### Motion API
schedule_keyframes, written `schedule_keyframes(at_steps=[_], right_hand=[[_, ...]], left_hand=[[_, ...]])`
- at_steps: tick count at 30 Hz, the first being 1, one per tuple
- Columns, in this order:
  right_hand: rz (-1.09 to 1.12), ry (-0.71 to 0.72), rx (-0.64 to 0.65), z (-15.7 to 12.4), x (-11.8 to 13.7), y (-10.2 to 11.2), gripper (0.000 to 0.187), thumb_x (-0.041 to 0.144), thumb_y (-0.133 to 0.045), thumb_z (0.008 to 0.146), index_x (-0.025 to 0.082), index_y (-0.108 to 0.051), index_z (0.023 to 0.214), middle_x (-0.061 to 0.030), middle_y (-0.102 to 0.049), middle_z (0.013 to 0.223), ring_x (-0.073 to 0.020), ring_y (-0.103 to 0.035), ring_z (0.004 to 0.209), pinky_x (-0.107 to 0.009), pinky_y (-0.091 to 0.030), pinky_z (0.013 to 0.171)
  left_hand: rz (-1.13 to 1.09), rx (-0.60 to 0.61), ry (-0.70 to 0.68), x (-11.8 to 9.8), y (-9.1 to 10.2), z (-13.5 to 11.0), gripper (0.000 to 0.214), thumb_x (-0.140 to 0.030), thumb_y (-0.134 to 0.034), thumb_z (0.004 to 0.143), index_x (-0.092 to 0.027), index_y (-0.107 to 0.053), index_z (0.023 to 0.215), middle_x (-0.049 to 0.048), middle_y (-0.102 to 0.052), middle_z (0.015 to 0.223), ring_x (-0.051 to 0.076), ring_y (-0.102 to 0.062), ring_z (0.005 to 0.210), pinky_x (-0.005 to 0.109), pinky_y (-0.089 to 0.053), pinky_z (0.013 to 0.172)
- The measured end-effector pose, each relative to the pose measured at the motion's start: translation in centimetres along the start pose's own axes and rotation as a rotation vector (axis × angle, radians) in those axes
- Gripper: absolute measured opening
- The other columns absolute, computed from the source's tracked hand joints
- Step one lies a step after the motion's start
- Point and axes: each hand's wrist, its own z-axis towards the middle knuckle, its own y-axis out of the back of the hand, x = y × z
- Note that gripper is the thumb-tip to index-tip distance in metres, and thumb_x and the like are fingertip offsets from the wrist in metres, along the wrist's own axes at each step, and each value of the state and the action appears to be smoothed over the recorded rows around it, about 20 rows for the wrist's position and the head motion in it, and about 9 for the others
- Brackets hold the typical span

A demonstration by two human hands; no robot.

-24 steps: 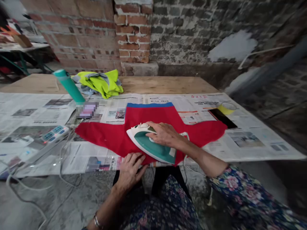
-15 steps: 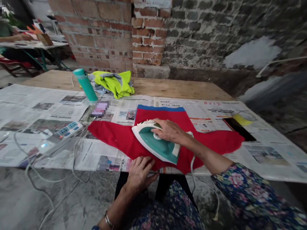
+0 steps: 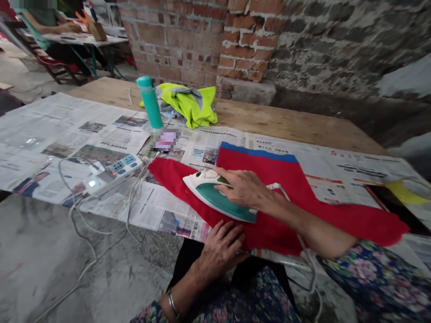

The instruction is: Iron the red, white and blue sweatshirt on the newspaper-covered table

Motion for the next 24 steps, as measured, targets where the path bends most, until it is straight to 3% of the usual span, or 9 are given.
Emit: schedule_keyframes(at_steps=[3, 8, 11, 14, 19, 24], right_hand=[[-0.011, -0.010, 0.011, 2.9, 2.0, 0.4, 0.048, 0.039, -0.055, 0.105, 0.027, -0.059, 0.151, -0.0127, -0.080, 0.125, -0.0332, -0.073, 0.119, -0.041, -0.053, 0.092], [0.010, 0.018, -0.031, 7.9, 4.8, 0.4, 0.046, 0.040, -0.051, 0.106, 0.025, -0.059, 0.148, -0.0130, -0.079, 0.126, -0.0326, -0.071, 0.123, -0.043, -0.052, 0.100], [0.031, 0.051, -0.059, 9.6, 5.6, 0.4, 0.043, 0.040, -0.053, 0.105, 0.024, -0.061, 0.144, -0.0133, -0.078, 0.129, -0.0332, -0.070, 0.124, -0.044, -0.052, 0.100], [0.036, 0.092, -0.075, 9.1, 5.8, 0.7, 0.042, 0.040, -0.055, 0.104, 0.023, -0.061, 0.142, -0.0140, -0.078, 0.130, -0.0334, -0.070, 0.123, -0.045, -0.053, 0.099], [0.011, 0.198, -0.108, 5.2, 5.7, 1.2, 0.043, 0.040, -0.056, 0.105, 0.023, -0.060, 0.144, -0.0117, -0.081, 0.119, -0.0310, -0.074, 0.114, -0.044, -0.055, 0.092], [-0.019, 0.273, -0.020, 3.7, 5.8, 0.8, 0.040, 0.046, -0.056, 0.105, 0.025, -0.061, 0.139, -0.0042, -0.081, 0.123, -0.0263, -0.074, 0.113, -0.036, -0.056, 0.086]], left_hand=[[-0.010, 0.030, 0.005, -0.1, -0.1, -0.2, 0.036, -0.048, -0.068, 0.100, -0.021, -0.074, 0.122, 0.0095, -0.078, 0.130, 0.025, -0.068, 0.126, 0.042, -0.053, 0.113], [-0.014, -0.022, 0.018, -0.2, -0.1, 0.0, 0.036, -0.049, -0.065, 0.102, -0.020, -0.074, 0.121, 0.0089, -0.079, 0.127, 0.024, -0.069, 0.123, 0.041, -0.052, 0.114], [-0.018, -0.027, 0.018, -0.1, 0.0, 0.1, 0.037, -0.051, -0.064, 0.102, -0.020, -0.074, 0.123, 0.0089, -0.079, 0.126, 0.025, -0.070, 0.122, 0.042, -0.054, 0.112], [-0.026, -0.023, 0.028, 0.2, 0.2, 0.3, 0.036, -0.050, -0.064, 0.102, -0.022, -0.074, 0.123, 0.0085, -0.080, 0.126, 0.025, -0.071, 0.121, 0.042, -0.055, 0.109], [-0.028, -0.024, 0.010, 1.0, 0.5, 0.6, 0.033, -0.038, -0.073, 0.097, -0.023, -0.073, 0.126, 0.0089, -0.080, 0.125, 0.026, -0.072, 0.119, 0.042, -0.056, 0.105], [0.034, -0.068, -0.089, 2.6, 0.6, 1.0, 0.032, -0.031, -0.072, 0.097, -0.021, -0.072, 0.127, 0.0106, -0.081, 0.123, 0.028, -0.074, 0.114, 0.039, -0.058, 0.092]])
